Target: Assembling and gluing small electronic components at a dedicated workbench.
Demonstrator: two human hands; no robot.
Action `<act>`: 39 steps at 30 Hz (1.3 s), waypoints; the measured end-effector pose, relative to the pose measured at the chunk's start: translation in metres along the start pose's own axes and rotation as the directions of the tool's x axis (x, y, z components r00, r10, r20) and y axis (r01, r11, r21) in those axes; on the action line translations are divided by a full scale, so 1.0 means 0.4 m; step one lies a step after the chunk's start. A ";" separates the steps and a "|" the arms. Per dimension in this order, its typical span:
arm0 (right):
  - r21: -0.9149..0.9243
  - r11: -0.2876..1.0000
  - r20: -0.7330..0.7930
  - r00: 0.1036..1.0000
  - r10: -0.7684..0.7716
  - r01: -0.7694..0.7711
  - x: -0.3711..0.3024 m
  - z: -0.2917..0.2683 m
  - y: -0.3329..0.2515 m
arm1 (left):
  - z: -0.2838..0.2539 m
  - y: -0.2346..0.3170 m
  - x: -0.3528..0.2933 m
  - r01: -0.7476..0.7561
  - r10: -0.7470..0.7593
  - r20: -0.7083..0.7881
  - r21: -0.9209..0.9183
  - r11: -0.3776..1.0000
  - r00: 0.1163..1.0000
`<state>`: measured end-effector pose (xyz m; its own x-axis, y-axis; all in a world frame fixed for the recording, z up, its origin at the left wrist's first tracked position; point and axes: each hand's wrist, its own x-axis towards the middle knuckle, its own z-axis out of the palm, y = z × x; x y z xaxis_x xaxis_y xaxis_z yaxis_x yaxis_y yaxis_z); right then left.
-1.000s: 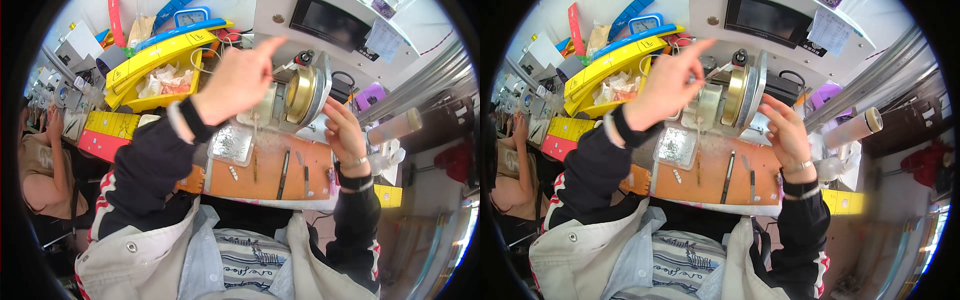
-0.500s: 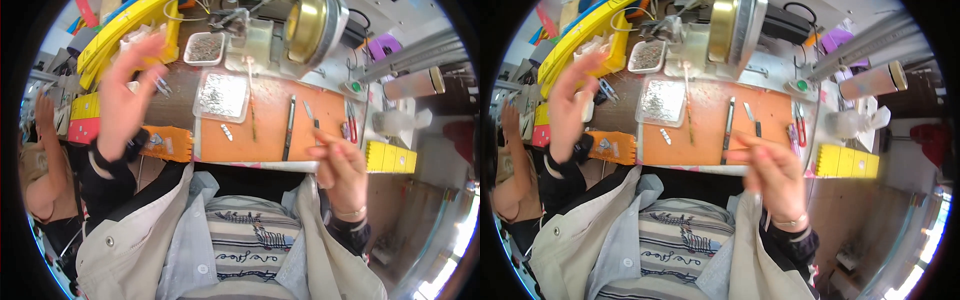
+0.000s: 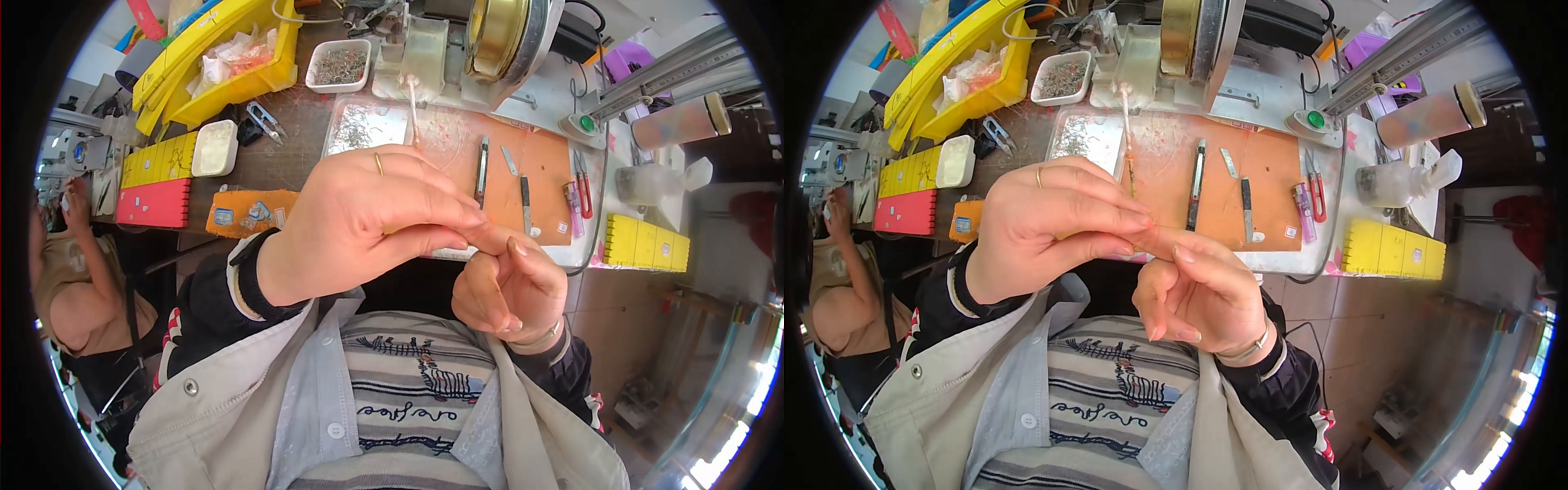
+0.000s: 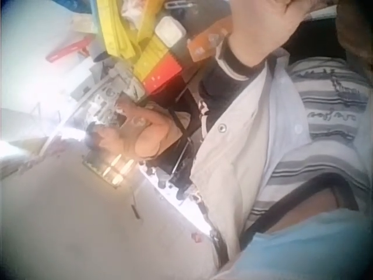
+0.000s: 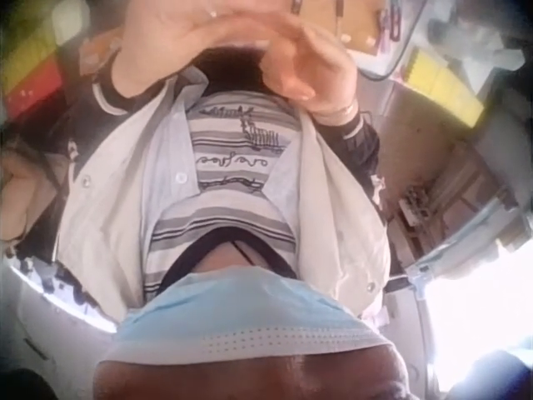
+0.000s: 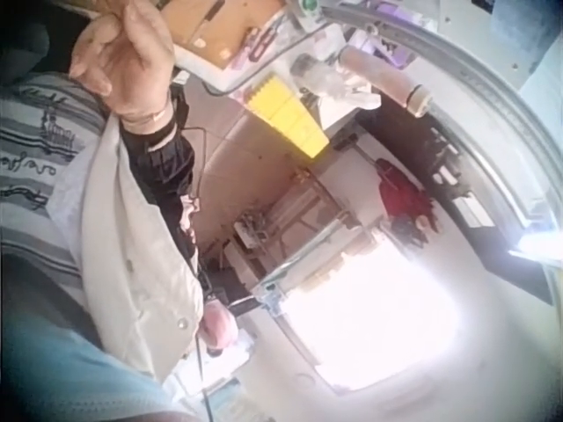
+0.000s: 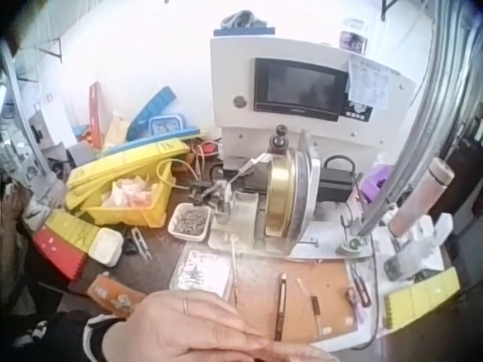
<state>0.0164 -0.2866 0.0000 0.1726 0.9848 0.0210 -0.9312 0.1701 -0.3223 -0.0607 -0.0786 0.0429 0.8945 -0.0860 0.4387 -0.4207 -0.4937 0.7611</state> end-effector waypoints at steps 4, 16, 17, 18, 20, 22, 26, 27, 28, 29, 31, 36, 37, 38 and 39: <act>-0.062 0.997 0.057 0.998 -0.041 0.044 -0.003 -0.014 0.004 | 0.013 0.012 -0.010 0.100 -0.106 -0.041 -0.120 0.988 0.994; 0.208 0.969 0.124 0.979 -0.165 0.137 -0.014 -0.007 -0.034 | -0.134 -0.012 -0.116 0.162 -0.460 -0.596 -0.484 0.860 0.658; 0.096 0.988 0.113 0.985 -0.128 0.117 -0.023 -0.021 -0.043 | -0.167 -0.013 -0.171 0.230 -0.470 -0.628 -0.427 0.875 0.620; -0.014 0.996 0.100 0.991 -0.090 0.092 -0.023 -0.028 -0.046 | -0.201 -0.011 -0.238 0.301 -0.475 -0.663 -0.368 0.880 0.579; -0.079 0.996 0.128 0.991 -0.035 0.045 0.002 -0.016 -0.032 | -0.272 0.008 -0.404 0.293 -0.440 -0.634 -0.330 0.898 0.636; -0.028 0.999 0.084 0.996 -0.031 0.033 0.028 -0.001 -0.002 | -0.294 0.058 -0.553 0.326 -0.468 -0.694 -0.338 0.883 0.547; 0.020 0.999 0.133 0.990 -0.036 0.033 0.047 -0.024 0.043 | -0.298 0.128 -0.693 0.658 -0.676 -0.737 -0.506 0.557 0.005; -0.006 0.999 0.170 0.985 -0.031 0.033 0.052 -0.032 0.052 | -0.313 0.123 -0.754 0.710 -0.725 -0.688 -0.524 0.470 -0.029; -0.028 0.999 0.204 0.979 -0.029 0.036 0.052 -0.031 0.055 | -0.326 0.106 -0.836 0.752 -0.773 -0.631 -0.543 0.374 -0.071; -0.042 0.999 0.186 0.982 -0.007 0.015 0.054 -0.027 0.058 | -0.337 0.053 -1.004 0.981 -0.648 -0.755 -0.041 0.191 0.095; -0.065 0.998 0.121 0.993 0.006 0.002 0.038 -0.026 0.067 | -0.321 0.046 -1.130 0.892 -0.591 -0.755 0.434 -0.124 0.285; -0.102 0.994 0.108 0.992 0.058 -0.047 0.053 -0.017 0.090 | -0.289 0.138 -0.921 0.614 -0.661 -0.745 -0.479 0.628 0.094; -0.094 0.995 0.082 0.996 0.038 -0.030 0.052 -0.012 0.092 | -0.304 0.119 -0.926 0.561 -0.696 -0.714 -0.544 0.624 0.082; -0.085 0.996 0.057 0.998 0.016 -0.011 0.053 -0.010 0.093 | -0.316 0.101 -0.943 0.559 -0.689 -0.720 -0.538 0.631 0.084; -0.089 0.996 0.064 0.998 0.014 -0.008 0.051 -0.008 0.096 | -0.325 0.084 -0.964 0.443 -0.731 -0.681 -0.643 0.625 0.043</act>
<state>-0.0146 -0.2601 -0.0150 0.1388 0.9873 0.0771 -0.9005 0.1582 -0.4050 -0.4394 0.0504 -0.0384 0.2430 0.9465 -0.2122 0.0358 0.2099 0.9771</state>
